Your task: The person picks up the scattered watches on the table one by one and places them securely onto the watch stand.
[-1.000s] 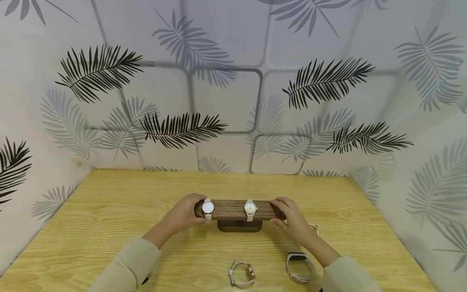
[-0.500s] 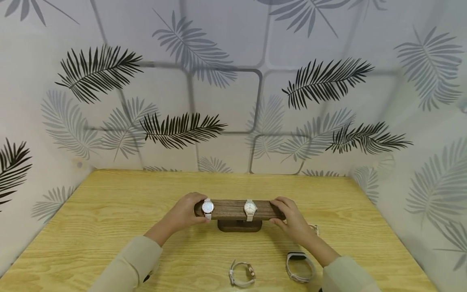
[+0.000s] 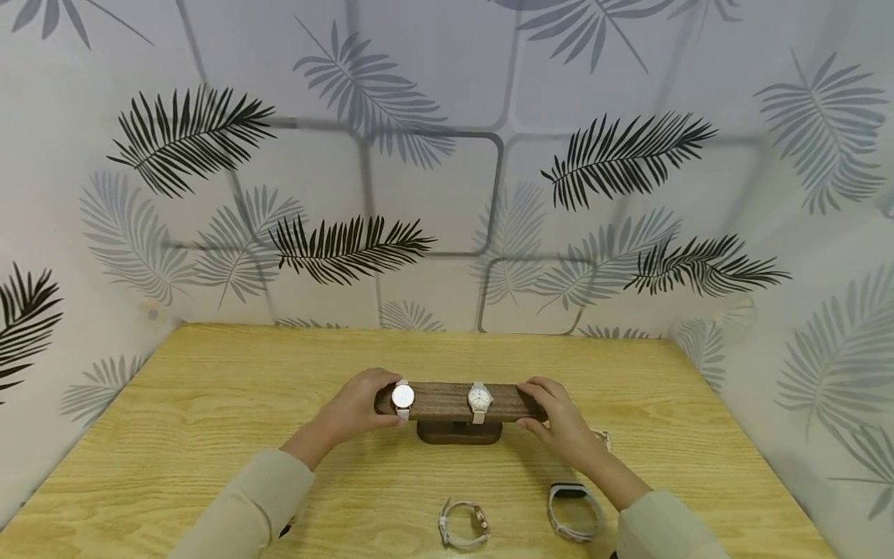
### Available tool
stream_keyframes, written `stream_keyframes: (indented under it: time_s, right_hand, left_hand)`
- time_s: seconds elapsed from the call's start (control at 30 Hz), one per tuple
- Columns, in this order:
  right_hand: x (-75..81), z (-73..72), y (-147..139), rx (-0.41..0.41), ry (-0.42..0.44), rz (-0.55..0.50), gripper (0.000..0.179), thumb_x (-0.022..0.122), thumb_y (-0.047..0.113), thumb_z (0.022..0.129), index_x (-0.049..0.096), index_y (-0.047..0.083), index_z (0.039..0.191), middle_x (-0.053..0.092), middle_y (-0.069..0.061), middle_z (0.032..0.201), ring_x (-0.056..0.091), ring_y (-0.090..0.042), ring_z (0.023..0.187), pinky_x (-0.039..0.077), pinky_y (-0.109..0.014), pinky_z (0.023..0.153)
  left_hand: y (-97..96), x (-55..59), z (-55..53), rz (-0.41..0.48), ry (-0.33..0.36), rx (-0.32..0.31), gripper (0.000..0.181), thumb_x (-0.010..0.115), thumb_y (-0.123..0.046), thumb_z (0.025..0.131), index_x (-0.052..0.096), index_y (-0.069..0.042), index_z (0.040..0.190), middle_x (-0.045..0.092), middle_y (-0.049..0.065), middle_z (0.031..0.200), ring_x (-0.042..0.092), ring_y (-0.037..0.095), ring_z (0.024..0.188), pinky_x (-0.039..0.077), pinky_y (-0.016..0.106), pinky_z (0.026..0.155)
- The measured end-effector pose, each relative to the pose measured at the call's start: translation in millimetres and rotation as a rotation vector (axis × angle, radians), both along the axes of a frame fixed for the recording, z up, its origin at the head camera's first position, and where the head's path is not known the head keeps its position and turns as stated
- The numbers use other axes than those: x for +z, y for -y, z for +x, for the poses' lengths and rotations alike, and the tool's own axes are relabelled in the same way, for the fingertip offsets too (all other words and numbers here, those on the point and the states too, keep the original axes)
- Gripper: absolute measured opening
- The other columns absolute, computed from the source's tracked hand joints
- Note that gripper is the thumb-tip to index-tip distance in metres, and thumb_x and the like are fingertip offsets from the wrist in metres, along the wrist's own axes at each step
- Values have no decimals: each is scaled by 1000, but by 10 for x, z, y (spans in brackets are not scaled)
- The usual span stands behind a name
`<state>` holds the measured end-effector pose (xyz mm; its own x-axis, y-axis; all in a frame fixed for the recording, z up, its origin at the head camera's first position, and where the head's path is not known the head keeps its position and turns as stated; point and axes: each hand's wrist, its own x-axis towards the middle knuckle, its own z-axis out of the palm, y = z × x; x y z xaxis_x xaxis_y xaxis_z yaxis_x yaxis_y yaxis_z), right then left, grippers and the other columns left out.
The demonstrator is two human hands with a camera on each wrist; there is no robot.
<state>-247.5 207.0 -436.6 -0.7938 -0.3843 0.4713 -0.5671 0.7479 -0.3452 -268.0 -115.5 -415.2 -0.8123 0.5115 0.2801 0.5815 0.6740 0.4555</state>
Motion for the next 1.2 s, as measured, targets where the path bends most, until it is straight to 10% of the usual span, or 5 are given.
stream_keyframes:
  time_s: [1.2]
  right_hand:
    - [9, 14, -17, -20, 1, 18, 47, 73, 11, 77, 57, -3, 119, 53, -20, 120, 50, -37, 113, 49, -46, 88]
  left_hand:
    - [-633, 36, -66, -28, 13, -62, 55, 79, -23, 73, 59, 2, 117, 63, 15, 114, 58, 30, 107, 49, 43, 90]
